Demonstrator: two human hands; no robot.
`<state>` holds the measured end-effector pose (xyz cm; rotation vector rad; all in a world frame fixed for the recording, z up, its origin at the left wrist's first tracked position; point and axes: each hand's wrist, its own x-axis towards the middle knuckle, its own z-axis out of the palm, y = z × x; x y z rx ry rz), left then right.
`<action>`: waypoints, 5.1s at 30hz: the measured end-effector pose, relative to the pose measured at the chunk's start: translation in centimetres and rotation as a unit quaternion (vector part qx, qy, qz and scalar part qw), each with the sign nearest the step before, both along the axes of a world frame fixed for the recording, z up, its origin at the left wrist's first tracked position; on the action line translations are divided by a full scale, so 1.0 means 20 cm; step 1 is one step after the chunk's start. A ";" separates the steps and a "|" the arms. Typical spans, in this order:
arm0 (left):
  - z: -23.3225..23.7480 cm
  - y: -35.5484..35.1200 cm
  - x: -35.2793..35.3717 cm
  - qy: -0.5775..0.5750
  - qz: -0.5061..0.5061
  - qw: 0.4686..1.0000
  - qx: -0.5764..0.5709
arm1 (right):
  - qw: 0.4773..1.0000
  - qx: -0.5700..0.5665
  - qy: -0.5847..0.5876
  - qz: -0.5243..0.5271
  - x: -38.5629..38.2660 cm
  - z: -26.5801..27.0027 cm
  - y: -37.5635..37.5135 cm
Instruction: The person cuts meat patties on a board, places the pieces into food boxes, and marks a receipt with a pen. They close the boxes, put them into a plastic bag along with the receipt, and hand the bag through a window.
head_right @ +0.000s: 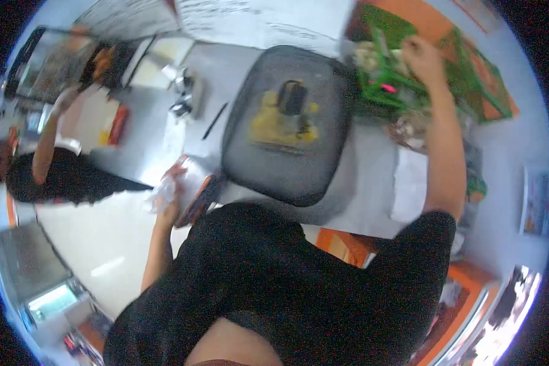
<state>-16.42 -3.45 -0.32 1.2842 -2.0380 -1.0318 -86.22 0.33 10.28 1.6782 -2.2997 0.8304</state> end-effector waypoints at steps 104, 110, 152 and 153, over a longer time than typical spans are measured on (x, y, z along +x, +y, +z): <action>-0.11 0.07 0.27 0.151 0.019 0.988 -0.008 | 0.671 -0.093 -0.707 0.204 2.90 -0.66 0.11; -0.07 0.08 0.26 0.117 0.025 0.993 0.006 | 0.667 -0.075 -0.711 0.209 2.88 -0.66 0.11; -0.08 0.02 0.28 0.153 0.004 0.986 0.072 | 0.829 -0.029 -0.498 0.253 2.83 -0.64 0.12; -0.08 0.02 0.28 0.155 0.001 0.986 0.070 | 0.811 -0.040 -0.527 0.252 2.84 -0.68 0.12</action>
